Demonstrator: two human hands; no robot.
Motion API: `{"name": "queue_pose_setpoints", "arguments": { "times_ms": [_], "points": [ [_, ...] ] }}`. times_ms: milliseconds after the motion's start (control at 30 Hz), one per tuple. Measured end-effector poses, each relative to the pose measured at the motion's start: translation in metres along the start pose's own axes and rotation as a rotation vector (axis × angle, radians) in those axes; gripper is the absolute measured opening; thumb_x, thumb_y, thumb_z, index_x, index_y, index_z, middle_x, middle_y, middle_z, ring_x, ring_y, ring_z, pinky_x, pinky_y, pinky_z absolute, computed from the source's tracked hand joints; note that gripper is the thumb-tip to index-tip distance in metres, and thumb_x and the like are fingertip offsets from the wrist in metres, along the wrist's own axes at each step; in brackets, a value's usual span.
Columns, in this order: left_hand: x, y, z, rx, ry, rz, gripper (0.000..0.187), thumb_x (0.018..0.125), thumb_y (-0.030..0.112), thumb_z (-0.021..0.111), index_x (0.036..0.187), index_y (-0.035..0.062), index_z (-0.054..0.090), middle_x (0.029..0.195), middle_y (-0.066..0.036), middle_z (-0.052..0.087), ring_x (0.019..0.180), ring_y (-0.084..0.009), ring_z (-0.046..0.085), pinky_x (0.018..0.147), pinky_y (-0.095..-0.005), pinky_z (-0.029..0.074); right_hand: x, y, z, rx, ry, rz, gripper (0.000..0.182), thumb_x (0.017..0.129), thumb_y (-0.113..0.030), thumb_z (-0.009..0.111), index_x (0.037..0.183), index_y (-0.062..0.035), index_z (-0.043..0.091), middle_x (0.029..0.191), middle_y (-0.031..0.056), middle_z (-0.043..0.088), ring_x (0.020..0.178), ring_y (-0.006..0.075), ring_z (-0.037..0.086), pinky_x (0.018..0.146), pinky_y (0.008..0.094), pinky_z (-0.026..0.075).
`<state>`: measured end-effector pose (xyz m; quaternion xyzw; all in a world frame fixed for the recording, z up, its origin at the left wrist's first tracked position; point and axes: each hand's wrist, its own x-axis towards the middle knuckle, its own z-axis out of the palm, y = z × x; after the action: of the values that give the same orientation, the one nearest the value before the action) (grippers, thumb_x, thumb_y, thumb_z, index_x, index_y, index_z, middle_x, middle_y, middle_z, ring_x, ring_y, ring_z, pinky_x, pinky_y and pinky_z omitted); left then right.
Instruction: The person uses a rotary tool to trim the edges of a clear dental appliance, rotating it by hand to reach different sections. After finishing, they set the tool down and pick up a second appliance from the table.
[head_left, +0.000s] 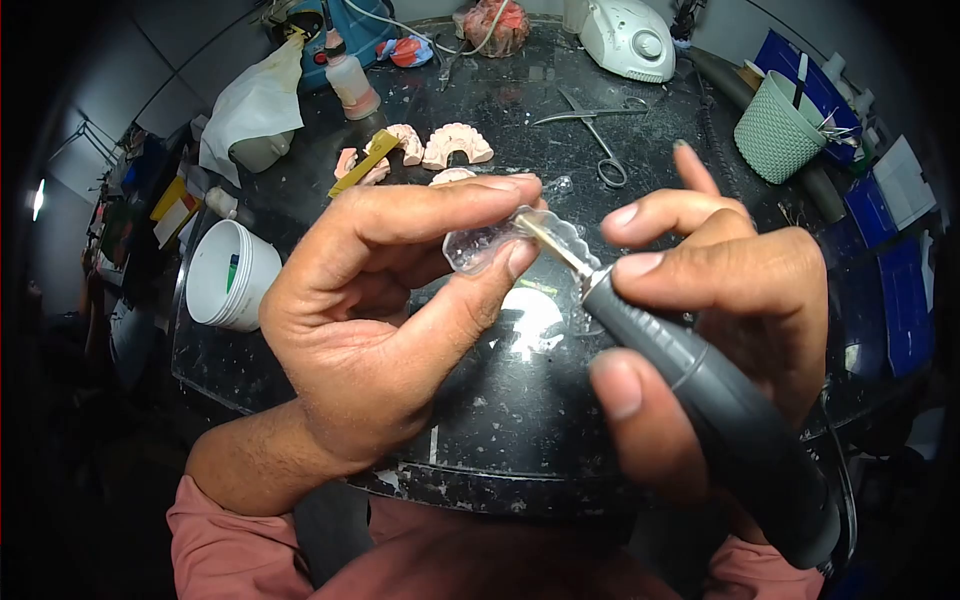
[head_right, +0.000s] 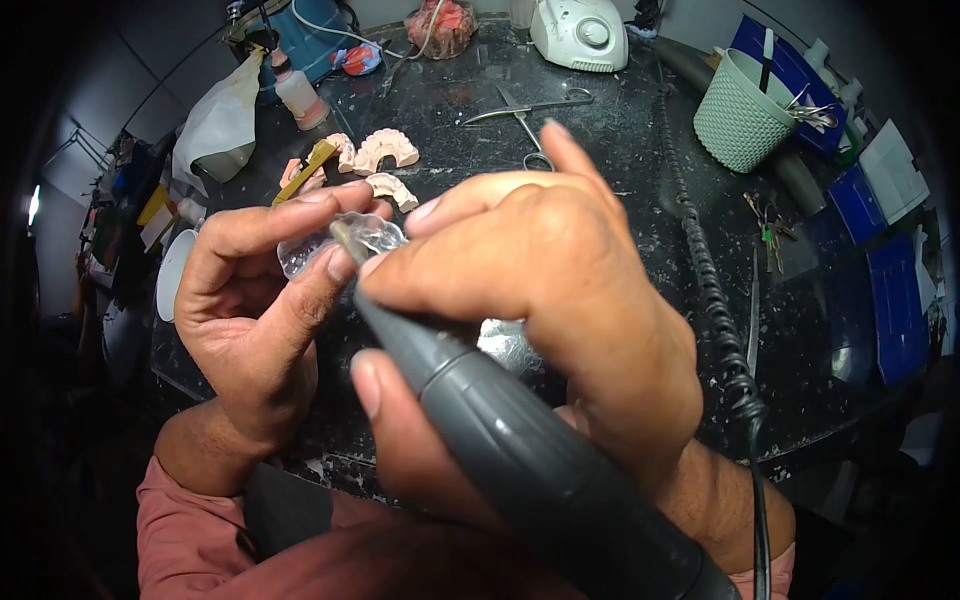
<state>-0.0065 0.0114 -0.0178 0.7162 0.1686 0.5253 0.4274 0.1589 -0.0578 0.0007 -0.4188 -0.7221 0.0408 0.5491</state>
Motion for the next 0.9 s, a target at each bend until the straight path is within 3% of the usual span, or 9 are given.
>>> {"name": "queue_pose_setpoints", "arguments": {
  "times_ms": [100, 167, 200, 233, 333, 367, 467, 600, 900],
  "points": [
    [0.0, -0.001, 0.002, -0.044, 0.02, -0.009, 0.027, 0.082, -0.008, 0.061, 0.108, -0.0048, 0.054, 0.11, -0.025, 0.062, 0.103, -0.0268, 0.063, 0.093, -0.0369, 0.049, -0.001, 0.006, -0.01, 0.133, -0.064, 0.076, 0.057, 0.074, -0.049, 0.074, 0.1, -0.0045, 0.049, 0.085, 0.0083, 0.058, 0.097, 0.0241, 0.059, 0.108, 0.0598, 0.022],
    [0.001, -0.003, 0.001, -0.044, 0.036, -0.01, 0.026, 0.082, -0.008, 0.062, 0.107, -0.0047, 0.054, 0.11, -0.025, 0.062, 0.103, -0.0262, 0.063, 0.093, -0.0369, 0.048, 0.011, -0.006, 0.001, 0.332, 0.162, 0.114, 0.04, 0.092, -0.034, 0.057, 0.112, -0.0011, 0.045, 0.094, 0.0134, 0.06, 0.099, 0.0253, 0.06, 0.103, 0.045, 0.038],
    [0.001, -0.006, -0.001, -0.009, 0.003, 0.065, 0.027, 0.082, -0.007, 0.063, 0.107, -0.0044, 0.055, 0.112, -0.023, 0.062, 0.104, -0.0252, 0.062, 0.094, -0.0363, 0.048, 0.01, 0.0, -0.003, 0.308, 0.179, 0.302, 0.029, 0.096, -0.023, 0.051, 0.113, 0.0001, 0.045, 0.096, 0.0154, 0.061, 0.098, 0.0238, 0.061, 0.096, 0.0385, 0.045],
    [0.003, -0.008, -0.003, 0.025, -0.031, 0.141, 0.027, 0.081, -0.007, 0.063, 0.107, -0.0041, 0.056, 0.114, -0.022, 0.062, 0.104, -0.0243, 0.062, 0.094, -0.0357, 0.047, 0.012, -0.005, 0.0, 0.447, 0.156, 0.379, 0.026, 0.094, -0.017, 0.055, 0.112, 0.0002, 0.046, 0.095, 0.0154, 0.062, 0.091, 0.0208, 0.064, 0.084, 0.0333, 0.052],
    [0.007, -0.01, -0.013, 0.18, -0.152, 0.242, 0.034, 0.079, -0.009, 0.063, 0.112, -0.0038, 0.056, 0.118, -0.018, 0.06, 0.104, -0.0224, 0.06, 0.093, -0.0343, 0.047, 0.01, 0.003, -0.013, 0.761, -0.097, 0.796, 0.028, 0.086, -0.005, 0.06, 0.11, -0.0017, 0.047, 0.091, 0.0149, 0.063, 0.079, 0.018, 0.066, 0.066, 0.0253, 0.054],
    [0.005, -0.008, -0.01, 0.181, -0.15, 0.239, 0.034, 0.079, -0.009, 0.063, 0.112, -0.0038, 0.056, 0.118, -0.018, 0.06, 0.104, -0.0224, 0.06, 0.093, -0.0343, 0.047, 0.009, 0.004, -0.011, 0.809, -0.053, 0.827, 0.03, 0.084, -0.004, 0.062, 0.11, -0.0024, 0.047, 0.089, 0.0143, 0.063, 0.077, 0.0181, 0.065, 0.067, 0.0259, 0.053],
    [0.002, 0.01, 0.0, -0.065, -0.075, -0.202, 0.036, 0.086, 0.005, 0.059, 0.119, -0.0066, 0.055, 0.119, -0.018, 0.059, 0.095, -0.0171, 0.06, 0.085, -0.03, 0.048, 0.008, 0.009, -0.01, 0.724, 0.05, 0.752, 0.031, 0.083, -0.004, 0.064, 0.109, -0.003, 0.047, 0.09, 0.0117, 0.062, 0.074, 0.017, 0.062, 0.072, 0.0286, 0.051],
    [0.012, 0.021, 0.001, -0.249, 0.003, -0.608, 0.039, 0.094, 0.02, 0.051, 0.122, -0.0072, 0.054, 0.091, -0.014, 0.068, 0.07, -0.0125, 0.061, 0.064, -0.0234, 0.051, 0.007, 0.01, -0.01, 0.557, -0.007, 0.685, 0.028, 0.083, -0.004, 0.063, 0.107, -0.0037, 0.049, 0.091, 0.0106, 0.06, 0.078, 0.0163, 0.061, 0.072, 0.0281, 0.051],
    [0.017, 0.019, 0.001, -0.66, -0.017, -0.749, 0.047, 0.093, 0.019, 0.046, 0.132, -0.008, 0.042, 0.097, -0.016, 0.066, 0.074, -0.0153, 0.062, 0.065, -0.0245, 0.052, 0.008, 0.014, -0.011, 0.587, 0.084, 0.632, 0.027, 0.085, -0.007, 0.062, 0.108, -0.0028, 0.047, 0.087, 0.0104, 0.06, 0.074, 0.0145, 0.058, 0.067, 0.0273, 0.05]
  ]
}}
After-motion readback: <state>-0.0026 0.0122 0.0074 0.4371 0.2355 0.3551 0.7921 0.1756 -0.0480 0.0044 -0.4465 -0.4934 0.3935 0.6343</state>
